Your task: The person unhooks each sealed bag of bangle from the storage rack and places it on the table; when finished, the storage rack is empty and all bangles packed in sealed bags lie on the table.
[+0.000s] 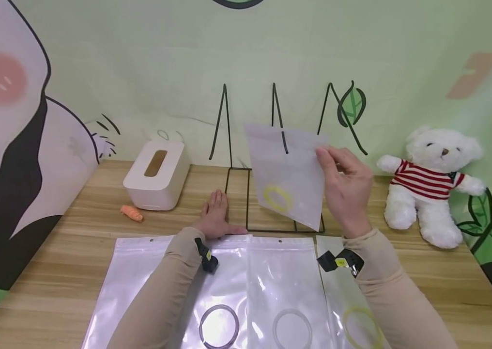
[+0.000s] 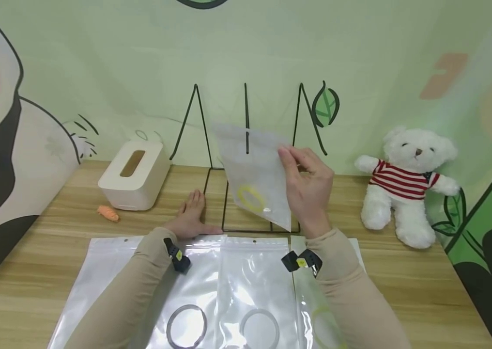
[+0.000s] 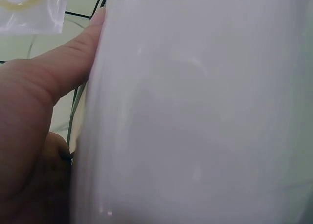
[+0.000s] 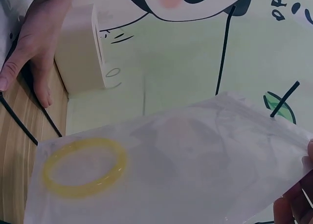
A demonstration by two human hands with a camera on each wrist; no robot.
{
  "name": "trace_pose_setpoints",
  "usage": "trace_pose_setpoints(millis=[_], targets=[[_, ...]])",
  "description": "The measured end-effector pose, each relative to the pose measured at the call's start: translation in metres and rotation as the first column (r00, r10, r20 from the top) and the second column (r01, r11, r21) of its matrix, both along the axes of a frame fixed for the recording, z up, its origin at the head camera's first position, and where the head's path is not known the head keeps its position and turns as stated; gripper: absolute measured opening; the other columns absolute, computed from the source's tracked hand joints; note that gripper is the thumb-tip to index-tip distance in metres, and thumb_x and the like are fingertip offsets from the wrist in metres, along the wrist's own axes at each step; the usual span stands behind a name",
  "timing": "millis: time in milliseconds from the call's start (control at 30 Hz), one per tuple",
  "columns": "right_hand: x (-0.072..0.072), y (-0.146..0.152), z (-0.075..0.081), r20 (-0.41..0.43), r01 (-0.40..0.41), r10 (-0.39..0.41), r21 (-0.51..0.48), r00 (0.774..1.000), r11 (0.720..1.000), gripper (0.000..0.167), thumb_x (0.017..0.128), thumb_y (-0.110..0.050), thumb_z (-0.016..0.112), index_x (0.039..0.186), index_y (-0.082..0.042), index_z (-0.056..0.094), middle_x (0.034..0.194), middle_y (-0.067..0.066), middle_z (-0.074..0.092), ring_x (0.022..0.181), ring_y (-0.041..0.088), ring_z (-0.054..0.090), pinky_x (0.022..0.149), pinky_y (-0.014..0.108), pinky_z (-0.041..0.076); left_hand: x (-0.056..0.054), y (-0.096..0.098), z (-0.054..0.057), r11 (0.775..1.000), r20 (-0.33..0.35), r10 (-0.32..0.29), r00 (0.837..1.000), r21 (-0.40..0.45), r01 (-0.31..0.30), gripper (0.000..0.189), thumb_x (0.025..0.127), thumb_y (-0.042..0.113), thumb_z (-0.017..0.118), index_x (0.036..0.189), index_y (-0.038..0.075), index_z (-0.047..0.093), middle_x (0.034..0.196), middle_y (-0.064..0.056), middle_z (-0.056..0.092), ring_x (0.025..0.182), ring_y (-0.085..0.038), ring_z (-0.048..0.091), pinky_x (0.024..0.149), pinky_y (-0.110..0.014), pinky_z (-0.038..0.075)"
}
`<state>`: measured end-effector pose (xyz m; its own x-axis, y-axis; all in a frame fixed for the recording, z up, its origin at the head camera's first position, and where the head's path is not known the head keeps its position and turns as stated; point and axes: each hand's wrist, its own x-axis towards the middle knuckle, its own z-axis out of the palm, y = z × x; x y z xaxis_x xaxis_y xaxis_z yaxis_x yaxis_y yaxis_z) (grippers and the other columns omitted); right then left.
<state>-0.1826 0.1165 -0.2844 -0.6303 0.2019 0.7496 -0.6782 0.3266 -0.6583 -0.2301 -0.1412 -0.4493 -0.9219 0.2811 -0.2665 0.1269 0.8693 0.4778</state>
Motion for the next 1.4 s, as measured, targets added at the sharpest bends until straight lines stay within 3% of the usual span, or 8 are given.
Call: trace_pose_setpoints(millis=[500, 1400], targets=[[0.012, 0.005, 0.003, -0.034, -0.001, 0.002, 0.026, 0.999, 1.0, 0.01, 0.086, 0.007, 0.067, 0.091, 0.015, 0.071, 0.075, 0.026, 0.065, 0.063, 0.004, 0.052, 0.059, 0.016, 0.042, 0.0, -0.001, 0.001, 1.0, 0.009, -0.001, 1.0, 0.009, 0.001, 0.126, 0.08, 0.062, 0.069, 0.15, -0.006, -0.011, 0.156, -0.022, -0.022, 0.144, -0.031, -0.022, 0.115, -0.049, -0.011], [0.019, 0.008, 0.006, -0.037, 0.016, -0.015, 0.032, 0.999, 0.999, 0.009, 0.086, 0.006, 0.068, 0.089, 0.014, 0.072, 0.076, 0.024, 0.067, 0.065, 0.004, 0.055, 0.061, 0.017, 0.043, 0.002, 0.0, 0.002, 1.0, -0.01, 0.0, 1.0, 0.002, 0.0, 0.126, 0.08, 0.061, 0.069, 0.15, -0.007, -0.01, 0.157, -0.023, -0.019, 0.144, -0.032, -0.02, 0.115, -0.05, -0.009]])
